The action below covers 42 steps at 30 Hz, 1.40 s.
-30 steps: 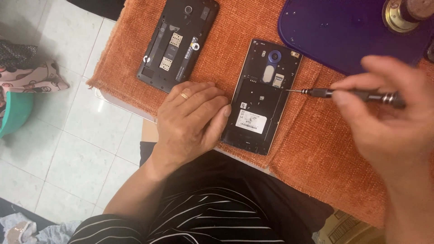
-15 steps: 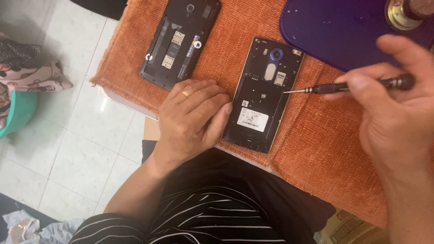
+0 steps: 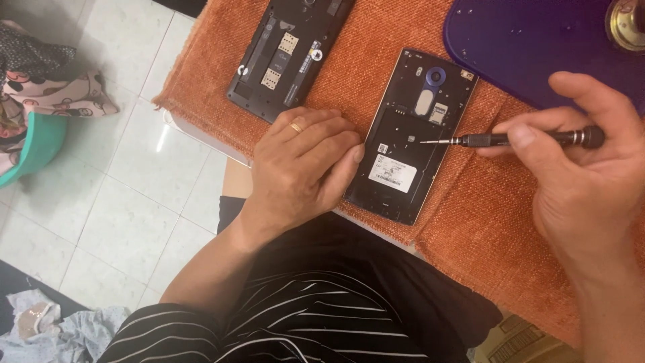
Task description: Disassembling a mobile phone by removing internal screws and prying apart components using specialized tools.
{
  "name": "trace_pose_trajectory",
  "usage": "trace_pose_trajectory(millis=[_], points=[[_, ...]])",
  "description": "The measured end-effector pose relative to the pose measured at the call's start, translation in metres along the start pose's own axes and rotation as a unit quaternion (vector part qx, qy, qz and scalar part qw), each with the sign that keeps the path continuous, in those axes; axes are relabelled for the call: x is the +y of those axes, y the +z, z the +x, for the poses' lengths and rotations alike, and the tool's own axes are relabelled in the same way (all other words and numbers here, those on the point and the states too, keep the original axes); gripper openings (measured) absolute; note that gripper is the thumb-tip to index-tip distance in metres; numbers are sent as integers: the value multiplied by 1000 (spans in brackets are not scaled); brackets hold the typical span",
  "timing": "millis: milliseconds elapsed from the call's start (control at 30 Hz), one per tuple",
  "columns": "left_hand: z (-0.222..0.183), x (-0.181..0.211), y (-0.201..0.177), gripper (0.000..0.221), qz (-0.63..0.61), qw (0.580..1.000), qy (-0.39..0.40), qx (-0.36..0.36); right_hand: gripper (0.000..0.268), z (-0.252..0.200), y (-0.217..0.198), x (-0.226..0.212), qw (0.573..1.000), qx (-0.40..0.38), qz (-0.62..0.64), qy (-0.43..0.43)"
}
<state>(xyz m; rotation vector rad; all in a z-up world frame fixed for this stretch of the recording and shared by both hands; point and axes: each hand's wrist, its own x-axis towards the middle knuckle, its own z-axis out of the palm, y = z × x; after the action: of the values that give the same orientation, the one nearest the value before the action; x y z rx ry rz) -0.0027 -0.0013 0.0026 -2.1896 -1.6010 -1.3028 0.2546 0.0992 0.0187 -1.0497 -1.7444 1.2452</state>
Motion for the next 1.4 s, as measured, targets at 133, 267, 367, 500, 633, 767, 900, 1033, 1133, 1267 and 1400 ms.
trace_pose_trajectory(millis=[133, 267, 367, 500, 633, 767, 900, 1033, 1133, 1267, 1400], points=[[1, 0, 0, 14, -2, 1000, 2, 5, 41, 0, 4, -6, 999, -20, -26, -18], [0, -1, 0, 15, 1, 1000, 4, 4, 41, -2, 7, -11, 998, -27, -46, -32], [1, 0, 0, 15, 1, 1000, 3, 2, 44, -2, 6, -7, 999, -31, -29, -13], [-1, -1, 0, 13, 3, 1000, 2, 2, 44, -1, 7, -8, 999, -43, -26, -19], [1, 0, 0, 15, 5, 1000, 3, 2, 42, -1, 7, -13, 999, -35, -40, -6], [0, -1, 0, 13, 2, 1000, 2, 2, 45, 0, 1, -9, 999, -33, -1, 26], [-1, -1, 0, 13, -2, 1000, 3, 2, 49, 2, -20, 10, 997, -24, 37, 60], [0, 0, 0, 13, -1, 1000, 4, -2, 47, 5, -42, 31, 998, 6, 40, 53], [0, 0, 0, 13, 2, 1000, 3, -2, 44, 2, -43, 25, 1000, 11, -23, -12], [1, 0, 0, 14, -2, 1000, -1, -2, 40, -2, -27, -16, 988, 2, -152, -34], [1, 0, -1, 10, -9, 1000, -3, -4, 38, -5, -19, -28, 982, 3, -189, -21]])
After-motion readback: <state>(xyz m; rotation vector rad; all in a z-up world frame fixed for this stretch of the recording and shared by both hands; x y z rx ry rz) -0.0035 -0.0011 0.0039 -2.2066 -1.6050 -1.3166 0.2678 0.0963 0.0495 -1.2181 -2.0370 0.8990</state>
